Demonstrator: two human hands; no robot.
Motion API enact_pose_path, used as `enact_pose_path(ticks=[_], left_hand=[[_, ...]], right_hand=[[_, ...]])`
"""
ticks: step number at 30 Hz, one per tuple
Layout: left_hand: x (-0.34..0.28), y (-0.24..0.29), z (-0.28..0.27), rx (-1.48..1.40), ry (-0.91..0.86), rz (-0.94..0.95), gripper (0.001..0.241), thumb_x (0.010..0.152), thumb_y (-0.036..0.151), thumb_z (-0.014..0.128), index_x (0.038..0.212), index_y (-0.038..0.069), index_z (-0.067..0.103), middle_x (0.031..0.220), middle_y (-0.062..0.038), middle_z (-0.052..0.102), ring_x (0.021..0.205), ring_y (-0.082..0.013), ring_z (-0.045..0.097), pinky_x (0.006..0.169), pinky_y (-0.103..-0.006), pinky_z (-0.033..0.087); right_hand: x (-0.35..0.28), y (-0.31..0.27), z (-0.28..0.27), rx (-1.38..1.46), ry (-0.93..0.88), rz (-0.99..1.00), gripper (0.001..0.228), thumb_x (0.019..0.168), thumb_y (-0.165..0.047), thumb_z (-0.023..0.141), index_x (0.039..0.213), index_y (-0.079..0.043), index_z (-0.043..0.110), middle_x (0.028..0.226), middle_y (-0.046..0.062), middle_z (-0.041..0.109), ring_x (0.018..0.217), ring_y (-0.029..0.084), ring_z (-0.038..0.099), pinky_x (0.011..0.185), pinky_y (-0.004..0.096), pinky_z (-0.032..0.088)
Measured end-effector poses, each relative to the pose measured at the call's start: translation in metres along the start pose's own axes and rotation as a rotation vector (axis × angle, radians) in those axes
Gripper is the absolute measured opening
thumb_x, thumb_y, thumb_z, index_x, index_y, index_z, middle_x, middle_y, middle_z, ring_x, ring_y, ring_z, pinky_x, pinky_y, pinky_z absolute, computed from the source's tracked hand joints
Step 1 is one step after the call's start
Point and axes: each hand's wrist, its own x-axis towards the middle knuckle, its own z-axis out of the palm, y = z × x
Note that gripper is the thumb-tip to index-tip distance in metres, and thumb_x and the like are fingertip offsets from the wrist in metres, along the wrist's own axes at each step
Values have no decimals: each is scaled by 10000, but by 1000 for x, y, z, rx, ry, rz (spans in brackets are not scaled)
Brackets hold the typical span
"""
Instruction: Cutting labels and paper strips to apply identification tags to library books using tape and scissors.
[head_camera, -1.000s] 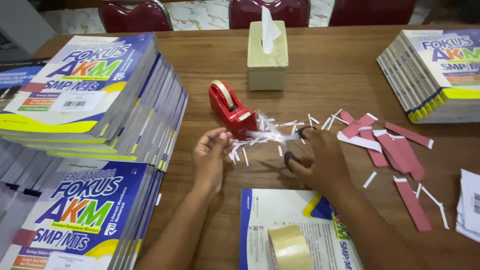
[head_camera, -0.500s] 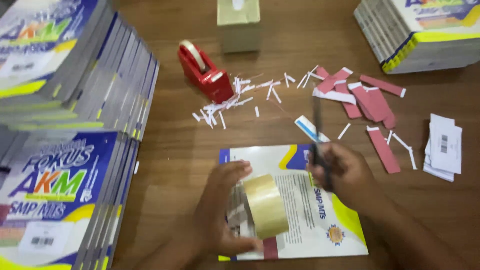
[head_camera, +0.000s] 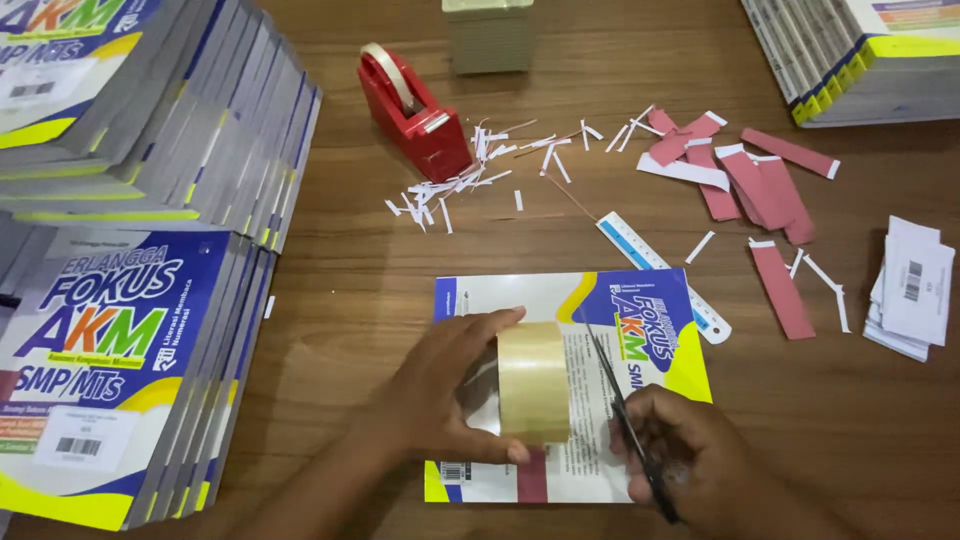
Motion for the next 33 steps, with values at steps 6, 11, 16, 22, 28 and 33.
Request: enact_pose_path(ticks=[6, 11, 16, 22, 28, 33], left_hand=[[0, -3, 4, -43, 26, 0, 1066, 690, 609, 753, 1498, 23, 379, 1354, -169, 621, 1144, -345, 627, 1009, -485, 446], [8, -7, 4, 31, 97, 29, 928, 690, 566, 734, 1397, 26, 472, 1171, -175, 620, 1051, -344, 561, 1021, -520, 360], [16, -4, -1, 14, 84, -6, 821, 713, 534, 689, 1333, 25, 515, 1009, -96, 613, 918, -265, 531, 1021, -475, 315], [19, -2, -1, -45, 22, -114, 783, 704, 494, 673, 1329, 46, 526, 1108, -123, 662, 988, -294, 572, 1027, -490, 302], [20, -1, -4, -21, 13, -156, 805, 729, 539, 631, 1354, 46, 513, 1126, -138, 650, 996, -312, 507, 926, -476, 376], [21, 0, -2, -89, 18, -141, 781, 743, 518, 610, 1344, 30, 512, 1084, -134, 619, 976, -296, 506, 933, -477, 359]], right_hand=[[-21, -17, -52, -449, -101, -53, 617, 432, -111, 1054, 1014, -160, 853, 844, -51, 918, 697, 91, 753, 649, 265, 625], [-11, -88, -91, -1511, -317, -157, 653, 424, -878, 1069, 976, -596, 864, 1016, -231, 809, 1028, 115, 732, 892, 439, 571], [-10, -88, -91, -1533, -248, -57, 299, 563, -535, 877, 859, -540, 837, 916, -246, 784, 878, 94, 744, 754, 346, 604], [12, -180, -16, -1782, -423, 763, 529, 599, -920, 868, 1034, -739, 628, 881, -442, 755, 913, -154, 700, 872, 96, 529], [13, -171, -25, -1750, -400, 711, 251, 678, -674, 797, 902, -714, 693, 853, -480, 755, 859, -192, 689, 810, 80, 525], [25, -165, -29, -1712, -472, 714, 320, 684, -703, 793, 976, -699, 660, 941, -511, 759, 943, -207, 698, 869, 89, 525]])
